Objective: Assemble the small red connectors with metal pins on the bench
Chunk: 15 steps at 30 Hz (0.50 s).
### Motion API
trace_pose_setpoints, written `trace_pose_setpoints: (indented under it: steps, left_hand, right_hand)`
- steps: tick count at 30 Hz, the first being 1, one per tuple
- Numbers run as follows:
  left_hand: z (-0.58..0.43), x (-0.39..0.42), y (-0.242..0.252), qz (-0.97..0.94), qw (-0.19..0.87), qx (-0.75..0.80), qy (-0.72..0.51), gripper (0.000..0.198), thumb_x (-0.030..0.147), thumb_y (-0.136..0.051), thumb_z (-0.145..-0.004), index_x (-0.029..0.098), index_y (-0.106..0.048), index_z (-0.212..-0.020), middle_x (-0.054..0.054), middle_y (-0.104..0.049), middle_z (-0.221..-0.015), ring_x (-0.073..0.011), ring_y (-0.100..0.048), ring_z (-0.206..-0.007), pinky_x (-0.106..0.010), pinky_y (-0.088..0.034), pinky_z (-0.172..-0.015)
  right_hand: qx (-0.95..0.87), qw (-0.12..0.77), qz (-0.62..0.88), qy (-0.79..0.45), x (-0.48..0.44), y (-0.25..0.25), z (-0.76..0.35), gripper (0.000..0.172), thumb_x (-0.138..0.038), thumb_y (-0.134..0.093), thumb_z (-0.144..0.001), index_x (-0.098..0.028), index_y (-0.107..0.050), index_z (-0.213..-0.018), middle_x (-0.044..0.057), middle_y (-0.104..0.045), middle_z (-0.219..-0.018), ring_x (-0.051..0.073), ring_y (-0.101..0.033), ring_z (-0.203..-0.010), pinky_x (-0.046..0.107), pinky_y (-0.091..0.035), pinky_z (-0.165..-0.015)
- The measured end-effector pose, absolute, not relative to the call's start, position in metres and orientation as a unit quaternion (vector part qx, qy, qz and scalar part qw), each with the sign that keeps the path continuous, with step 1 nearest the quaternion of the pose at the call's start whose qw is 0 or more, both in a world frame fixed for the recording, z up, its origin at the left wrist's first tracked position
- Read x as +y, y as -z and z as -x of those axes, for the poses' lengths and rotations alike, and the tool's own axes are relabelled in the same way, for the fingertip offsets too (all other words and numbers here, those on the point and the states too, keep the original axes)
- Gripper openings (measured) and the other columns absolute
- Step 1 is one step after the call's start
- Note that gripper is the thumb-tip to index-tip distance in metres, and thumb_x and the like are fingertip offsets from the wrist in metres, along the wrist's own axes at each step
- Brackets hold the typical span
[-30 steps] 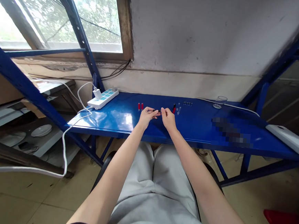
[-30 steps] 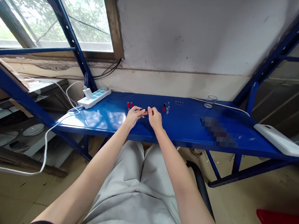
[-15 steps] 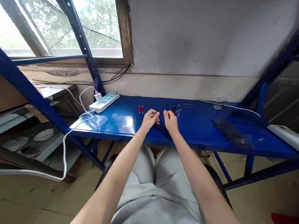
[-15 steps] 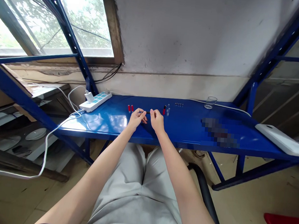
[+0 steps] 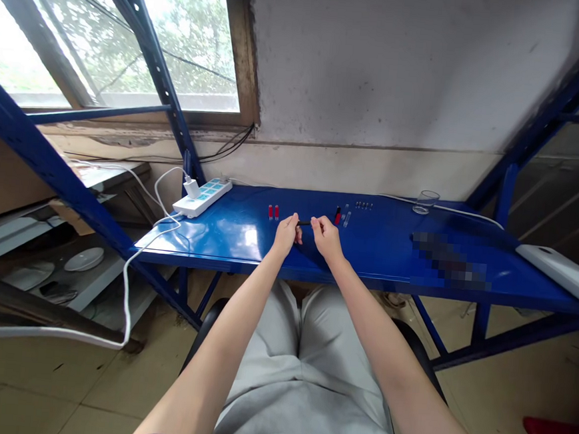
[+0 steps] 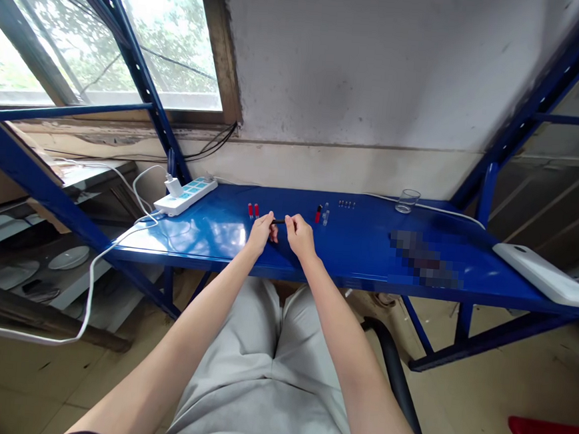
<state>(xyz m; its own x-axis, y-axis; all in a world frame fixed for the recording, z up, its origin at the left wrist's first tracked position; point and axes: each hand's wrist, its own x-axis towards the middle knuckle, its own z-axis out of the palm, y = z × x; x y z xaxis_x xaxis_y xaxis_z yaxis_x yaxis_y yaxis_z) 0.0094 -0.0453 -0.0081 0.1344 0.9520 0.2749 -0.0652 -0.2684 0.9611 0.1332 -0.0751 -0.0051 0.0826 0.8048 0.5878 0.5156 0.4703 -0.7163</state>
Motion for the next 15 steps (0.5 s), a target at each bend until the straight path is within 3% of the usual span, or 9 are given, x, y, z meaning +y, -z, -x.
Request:
trace_pose_setpoints:
  steps: [5,15]
  left_hand:
    - [-0.0088,-0.0424,0.0118,-0.589,0.448,0.407,-0.536,0.048,0.053,-0.036,-0.085,0.017,-0.041,-0.053,0.002,-0.044,-0.040,-0.0079,-0.044,-0.033,-0.021,-0.033,-0.039]
    - [-0.0075,-0.0464,0.0030,-0.527,0.522,0.416,-0.526,0.041,0.047,-0.041,-0.084,0.018,-0.039,-0.054,0.002,-0.044,-0.041,-0.0077,-0.042,-0.034,-0.021,-0.031,-0.038]
  right_hand:
    - [-0.672,0.536,0.496,-0.126,-0.0764,0.0044,-0.1318,0.035,-0.048,-0.035,-0.088,-0.021,-0.043,-0.068,-0.003,-0.042,-0.054,0.011,-0.041,-0.050,0.024,-0.028,-0.050]
    - [-0.709,0.509,0.486,-0.047,-0.0805,0.0042,-0.1275,0.032,-0.044,-0.029,-0.091,-0.021,-0.045,-0.075,0.001,-0.049,-0.063,0.013,-0.044,-0.055,0.025,-0.031,-0.053]
